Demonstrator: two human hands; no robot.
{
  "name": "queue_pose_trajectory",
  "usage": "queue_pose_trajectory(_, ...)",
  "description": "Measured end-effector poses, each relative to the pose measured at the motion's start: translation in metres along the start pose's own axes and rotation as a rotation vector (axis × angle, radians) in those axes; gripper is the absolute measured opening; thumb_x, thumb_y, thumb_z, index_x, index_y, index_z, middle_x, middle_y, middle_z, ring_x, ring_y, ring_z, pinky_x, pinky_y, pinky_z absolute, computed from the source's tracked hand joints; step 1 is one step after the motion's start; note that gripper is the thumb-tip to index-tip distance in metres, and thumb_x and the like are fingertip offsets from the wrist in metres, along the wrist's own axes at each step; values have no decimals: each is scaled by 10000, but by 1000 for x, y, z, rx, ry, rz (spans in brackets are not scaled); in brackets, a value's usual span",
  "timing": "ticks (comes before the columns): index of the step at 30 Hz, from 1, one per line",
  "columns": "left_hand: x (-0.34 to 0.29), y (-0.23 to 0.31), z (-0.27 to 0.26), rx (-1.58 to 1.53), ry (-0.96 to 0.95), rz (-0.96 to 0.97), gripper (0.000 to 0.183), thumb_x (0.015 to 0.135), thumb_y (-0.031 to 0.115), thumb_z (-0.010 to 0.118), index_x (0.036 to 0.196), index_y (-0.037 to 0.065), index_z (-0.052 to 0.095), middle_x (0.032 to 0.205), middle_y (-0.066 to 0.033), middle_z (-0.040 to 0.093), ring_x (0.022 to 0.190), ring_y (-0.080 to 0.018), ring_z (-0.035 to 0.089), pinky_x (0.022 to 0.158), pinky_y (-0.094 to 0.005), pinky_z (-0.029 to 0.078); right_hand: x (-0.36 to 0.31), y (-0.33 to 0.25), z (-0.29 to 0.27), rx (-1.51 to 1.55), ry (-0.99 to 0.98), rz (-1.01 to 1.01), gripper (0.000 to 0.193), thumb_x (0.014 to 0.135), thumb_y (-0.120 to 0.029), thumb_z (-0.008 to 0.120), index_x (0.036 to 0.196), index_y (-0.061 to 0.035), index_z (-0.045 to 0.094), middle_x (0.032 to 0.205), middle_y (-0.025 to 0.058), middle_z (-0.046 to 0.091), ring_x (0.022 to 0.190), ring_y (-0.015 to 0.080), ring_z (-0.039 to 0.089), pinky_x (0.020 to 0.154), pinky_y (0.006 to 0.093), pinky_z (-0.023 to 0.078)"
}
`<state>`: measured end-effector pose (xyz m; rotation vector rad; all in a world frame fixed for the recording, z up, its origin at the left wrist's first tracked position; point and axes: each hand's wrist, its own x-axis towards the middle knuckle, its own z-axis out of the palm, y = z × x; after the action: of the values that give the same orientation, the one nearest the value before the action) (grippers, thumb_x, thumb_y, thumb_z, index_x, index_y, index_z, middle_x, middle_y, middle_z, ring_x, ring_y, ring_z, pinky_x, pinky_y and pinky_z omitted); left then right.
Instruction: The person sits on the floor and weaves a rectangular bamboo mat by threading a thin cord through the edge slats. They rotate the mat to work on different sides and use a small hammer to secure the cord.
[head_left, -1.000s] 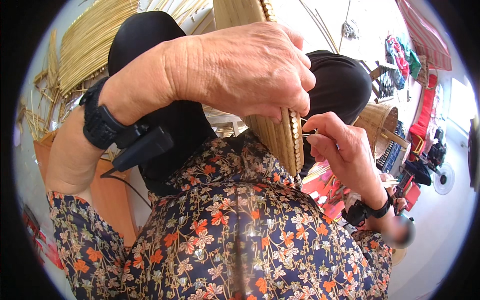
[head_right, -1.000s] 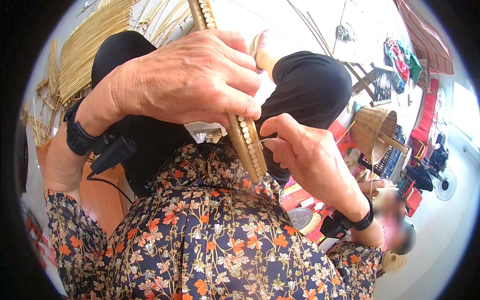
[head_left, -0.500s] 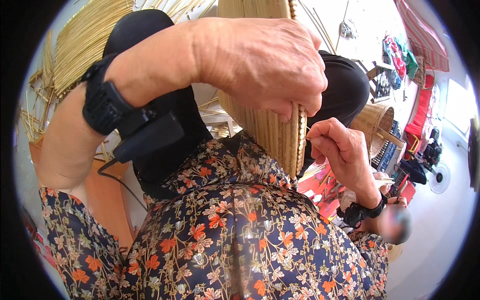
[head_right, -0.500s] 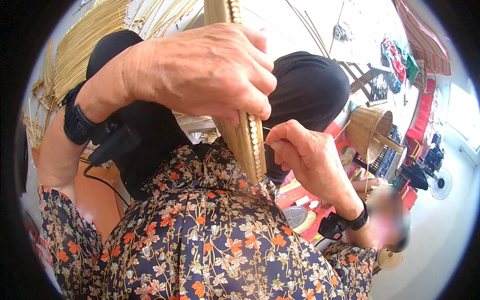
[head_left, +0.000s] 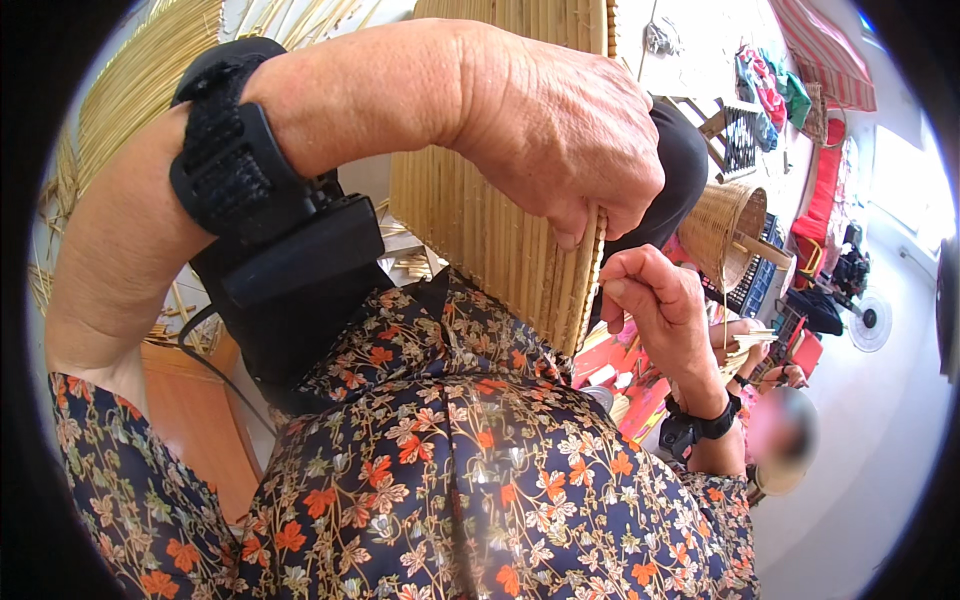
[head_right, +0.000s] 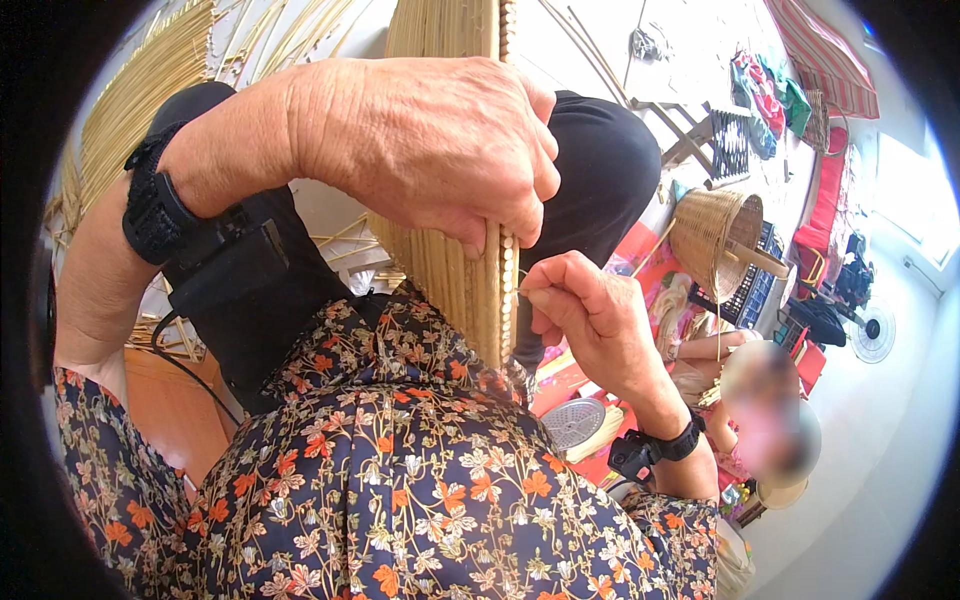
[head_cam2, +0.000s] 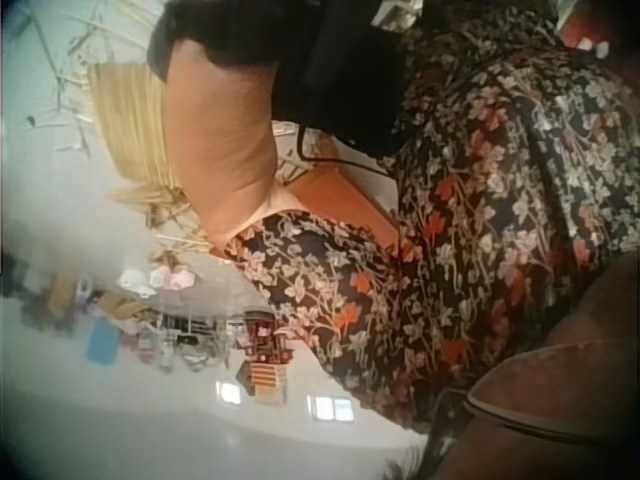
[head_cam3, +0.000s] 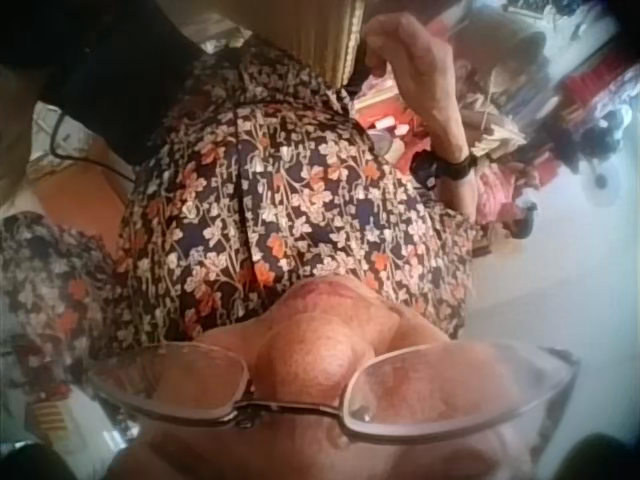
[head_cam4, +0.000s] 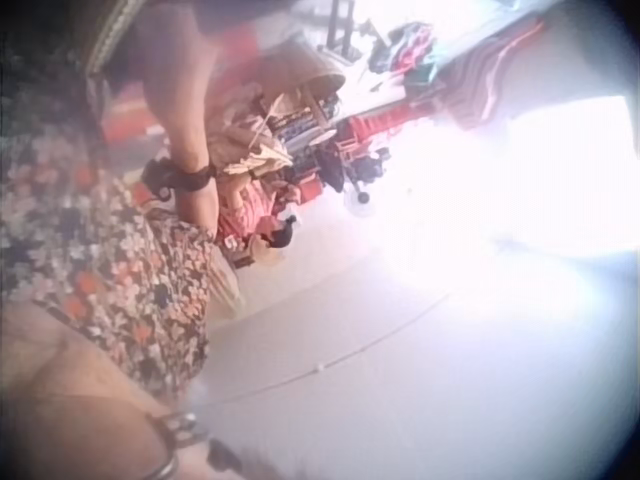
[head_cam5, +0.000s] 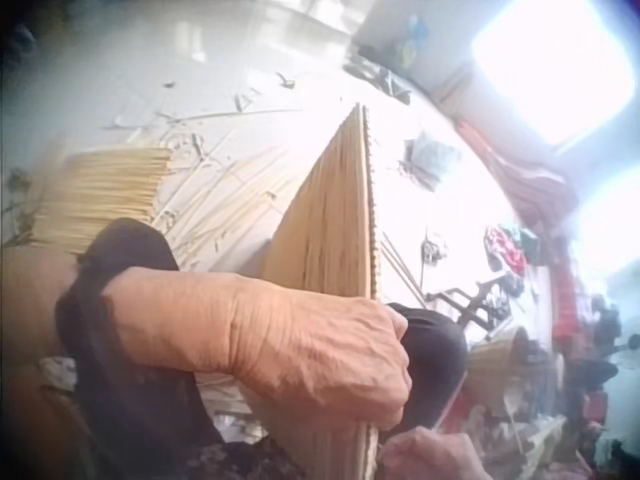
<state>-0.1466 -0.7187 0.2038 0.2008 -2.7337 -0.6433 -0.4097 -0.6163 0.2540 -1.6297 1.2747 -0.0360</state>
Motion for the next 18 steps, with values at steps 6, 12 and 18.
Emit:
queue_pose_trajectory(6,-15,11,8,-80,114,16,182,749,264,842,849,136,759,812,6,686,911,-218,711,953,-407,513,4,-10,-3,-192,-75,-218,68,1039,-38,688,1106,-29,681,826,86,703,717,218,733,647,324,569)
queue_pose_trajectory(12,-36,30,16,-13,230,36,201,785,243,814,947,149,741,828,17,623,886,-209,675,930,-397,511,17,-10,3,-264,-174,-507,187,901,9,738,964,-37,567,745,120,566,665,342,626,611,442,504)
queue_pose_trajectory(18,-55,53,15,89,212,-53,169,840,190,766,1006,162,754,892,38,652,873,-193,668,873,-373,533,25,-15,7,-355,-234,-690,218,861,-21,711,894,-51,498,716,97,498,652,324,593,587,437,493)
